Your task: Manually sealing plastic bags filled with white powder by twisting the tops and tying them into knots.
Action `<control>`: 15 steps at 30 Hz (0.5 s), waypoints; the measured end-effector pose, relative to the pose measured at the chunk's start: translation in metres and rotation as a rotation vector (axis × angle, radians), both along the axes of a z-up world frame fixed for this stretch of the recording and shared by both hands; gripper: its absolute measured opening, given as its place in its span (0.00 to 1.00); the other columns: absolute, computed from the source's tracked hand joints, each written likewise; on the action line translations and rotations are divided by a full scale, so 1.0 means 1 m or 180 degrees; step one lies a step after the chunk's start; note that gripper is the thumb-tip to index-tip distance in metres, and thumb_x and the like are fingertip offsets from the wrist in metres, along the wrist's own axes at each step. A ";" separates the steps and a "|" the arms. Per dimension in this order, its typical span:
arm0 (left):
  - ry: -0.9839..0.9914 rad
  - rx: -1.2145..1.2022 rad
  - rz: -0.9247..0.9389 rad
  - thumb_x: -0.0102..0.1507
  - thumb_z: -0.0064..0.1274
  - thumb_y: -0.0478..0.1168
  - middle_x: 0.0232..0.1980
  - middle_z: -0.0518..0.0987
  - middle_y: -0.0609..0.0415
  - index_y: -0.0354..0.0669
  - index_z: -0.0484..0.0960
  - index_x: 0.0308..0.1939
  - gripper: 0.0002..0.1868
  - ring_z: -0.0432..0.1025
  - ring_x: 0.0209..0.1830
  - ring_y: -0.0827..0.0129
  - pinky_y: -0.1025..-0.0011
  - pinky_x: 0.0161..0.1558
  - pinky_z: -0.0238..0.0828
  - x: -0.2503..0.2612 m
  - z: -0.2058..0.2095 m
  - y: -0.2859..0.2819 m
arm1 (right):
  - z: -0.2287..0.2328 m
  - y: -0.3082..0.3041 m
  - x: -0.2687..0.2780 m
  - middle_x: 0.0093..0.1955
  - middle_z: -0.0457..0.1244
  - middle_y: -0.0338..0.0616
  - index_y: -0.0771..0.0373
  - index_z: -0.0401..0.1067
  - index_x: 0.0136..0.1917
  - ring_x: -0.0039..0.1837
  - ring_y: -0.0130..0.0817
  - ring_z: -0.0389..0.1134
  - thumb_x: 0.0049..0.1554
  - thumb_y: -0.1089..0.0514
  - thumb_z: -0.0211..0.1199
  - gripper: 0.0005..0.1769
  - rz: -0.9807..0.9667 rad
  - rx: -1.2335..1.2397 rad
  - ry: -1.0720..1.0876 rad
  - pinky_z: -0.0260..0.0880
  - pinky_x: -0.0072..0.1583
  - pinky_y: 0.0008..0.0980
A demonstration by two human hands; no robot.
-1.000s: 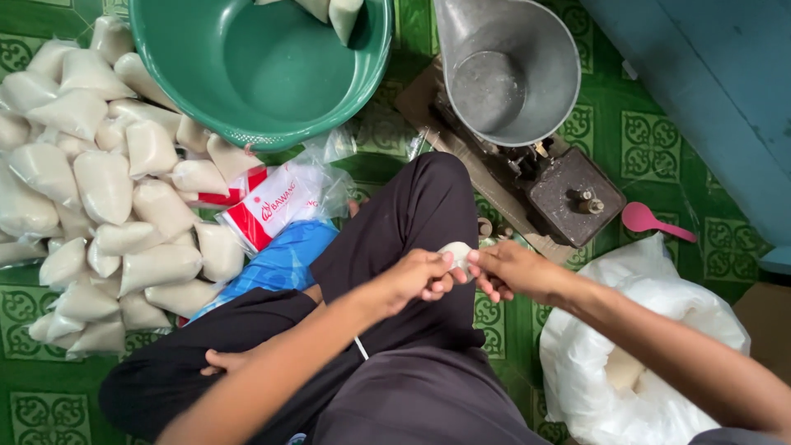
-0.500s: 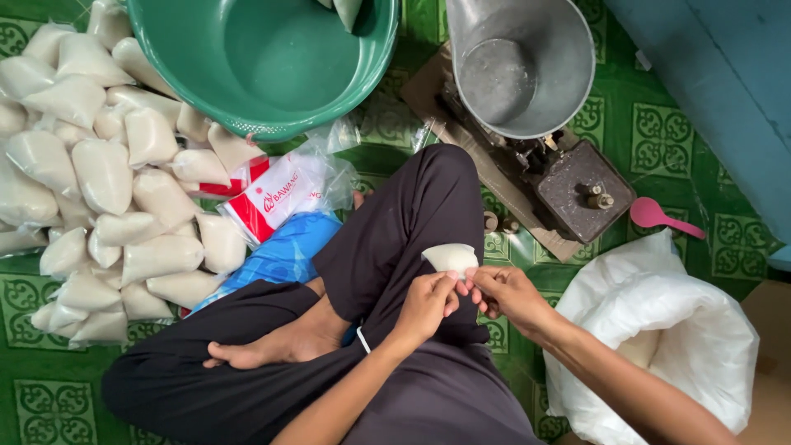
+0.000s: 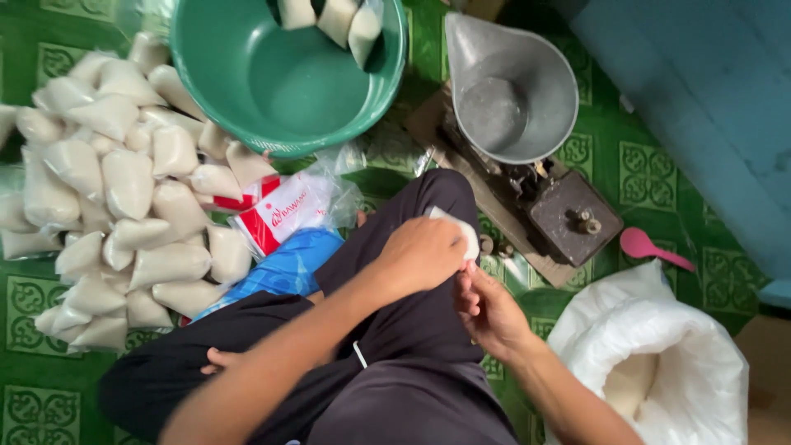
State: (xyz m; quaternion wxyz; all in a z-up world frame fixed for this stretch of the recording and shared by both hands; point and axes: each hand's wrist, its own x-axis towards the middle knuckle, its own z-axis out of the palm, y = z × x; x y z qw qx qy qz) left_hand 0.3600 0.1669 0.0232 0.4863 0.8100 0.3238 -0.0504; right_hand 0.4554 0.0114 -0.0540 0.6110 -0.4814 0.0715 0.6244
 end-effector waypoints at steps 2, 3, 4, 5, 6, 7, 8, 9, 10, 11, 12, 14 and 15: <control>0.0065 0.0193 -0.0284 0.61 0.38 0.47 0.34 0.82 0.36 0.35 0.85 0.32 0.22 0.77 0.43 0.39 0.46 0.47 0.70 0.014 0.023 0.011 | -0.007 0.005 -0.004 0.36 0.60 0.29 0.63 0.68 0.46 0.33 0.11 0.55 0.62 0.58 0.55 0.07 -0.0358 0.0267 0.0612 0.54 0.31 0.05; 0.0029 0.0606 -0.0506 0.57 0.41 0.47 0.31 0.82 0.42 0.39 0.85 0.31 0.19 0.78 0.42 0.43 0.50 0.47 0.72 0.023 0.021 0.015 | -0.015 0.008 -0.006 0.37 0.62 0.24 0.62 0.69 0.44 0.30 0.08 0.57 0.59 0.61 0.55 0.04 -0.0665 0.0802 0.1600 0.54 0.30 0.03; -0.0006 0.1022 -0.0731 0.54 0.44 0.46 0.28 0.82 0.47 0.42 0.86 0.29 0.17 0.79 0.40 0.47 0.53 0.46 0.74 0.033 0.019 0.019 | -0.022 0.011 -0.007 0.38 0.65 0.19 0.60 0.71 0.42 0.28 0.05 0.58 0.55 0.63 0.56 0.03 -0.0960 0.1335 0.2592 0.55 0.30 0.01; -0.0014 0.1058 -0.0717 0.54 0.44 0.46 0.28 0.82 0.47 0.42 0.86 0.29 0.17 0.79 0.40 0.47 0.53 0.46 0.74 0.040 0.023 0.019 | -0.026 0.013 -0.017 0.38 0.65 0.19 0.60 0.71 0.42 0.28 0.05 0.58 0.55 0.63 0.56 0.03 -0.0932 0.1365 0.2587 0.55 0.30 0.01; -0.0332 0.1629 -0.0950 0.53 0.48 0.46 0.24 0.80 0.50 0.44 0.86 0.24 0.13 0.78 0.35 0.49 0.55 0.43 0.73 0.046 0.028 0.018 | -0.028 0.016 -0.025 0.38 0.64 0.20 0.60 0.70 0.42 0.28 0.06 0.58 0.56 0.62 0.55 0.04 -0.0890 0.1602 0.2290 0.56 0.30 0.02; -0.0649 0.2202 -0.1184 0.51 0.52 0.45 0.20 0.78 0.52 0.46 0.85 0.20 0.10 0.78 0.30 0.51 0.56 0.40 0.72 0.053 0.033 0.017 | -0.027 0.020 -0.030 0.37 0.64 0.21 0.60 0.70 0.41 0.28 0.07 0.59 0.56 0.61 0.54 0.05 -0.0849 0.1837 0.1991 0.56 0.30 0.03; -0.0661 0.2240 -0.1178 0.51 0.52 0.45 0.20 0.78 0.52 0.46 0.85 0.20 0.10 0.78 0.30 0.51 0.56 0.40 0.72 0.054 0.042 0.009 | -0.019 0.024 -0.047 0.37 0.64 0.22 0.60 0.70 0.41 0.28 0.08 0.59 0.57 0.60 0.53 0.06 -0.0812 0.2073 0.1687 0.57 0.30 0.04; -0.1352 0.2914 -0.0940 0.49 0.53 0.40 0.17 0.74 0.55 0.49 0.81 0.15 0.07 0.74 0.25 0.54 0.57 0.37 0.68 0.054 0.050 0.002 | -0.011 0.027 -0.064 0.36 0.64 0.23 0.60 0.70 0.40 0.28 0.09 0.59 0.58 0.58 0.52 0.07 -0.0775 0.2304 0.1380 0.58 0.30 0.05; -0.2053 0.3575 -0.0691 0.47 0.54 0.34 0.14 0.71 0.57 0.51 0.77 0.11 0.10 0.71 0.21 0.57 0.58 0.34 0.64 0.054 0.059 -0.006 | -0.002 0.028 -0.080 0.35 0.64 0.23 0.60 0.69 0.40 0.28 0.10 0.60 0.58 0.57 0.51 0.09 -0.0738 0.2538 0.1073 0.58 0.30 0.06; -0.2065 0.3618 -0.0691 0.47 0.54 0.34 0.14 0.71 0.57 0.51 0.77 0.11 0.10 0.71 0.21 0.57 0.58 0.34 0.64 0.052 0.072 -0.012 | 0.011 0.032 -0.101 0.35 0.64 0.24 0.61 0.69 0.39 0.28 0.11 0.60 0.59 0.56 0.51 0.10 -0.0703 0.2767 0.0763 0.59 0.30 0.08; -0.2153 0.3628 -0.0810 0.48 0.54 0.35 0.14 0.70 0.58 0.51 0.77 0.12 0.10 0.70 0.23 0.55 0.55 0.37 0.63 0.050 0.085 -0.018 | 0.025 0.035 -0.122 0.34 0.64 0.25 0.61 0.69 0.39 0.28 0.12 0.60 0.59 0.55 0.50 0.12 -0.0666 0.2990 0.0457 0.59 0.30 0.09; -0.2244 0.3677 -0.0933 0.48 0.53 0.35 0.15 0.70 0.58 0.51 0.77 0.12 0.10 0.69 0.25 0.54 0.53 0.40 0.63 0.040 0.113 -0.027 | 0.055 0.039 -0.158 0.33 0.63 0.27 0.61 0.68 0.38 0.28 0.14 0.61 0.61 0.52 0.48 0.15 -0.0601 0.3425 -0.0167 0.61 0.29 0.11; -0.2054 0.3577 -0.1264 0.52 0.52 0.38 0.21 0.74 0.56 0.50 0.78 0.17 0.08 0.67 0.27 0.59 0.59 0.41 0.61 0.033 0.130 -0.029 | 0.071 0.041 -0.175 0.33 0.63 0.28 0.61 0.68 0.37 0.28 0.15 0.61 0.61 0.51 0.47 0.16 -0.0574 0.3636 -0.0485 0.61 0.29 0.12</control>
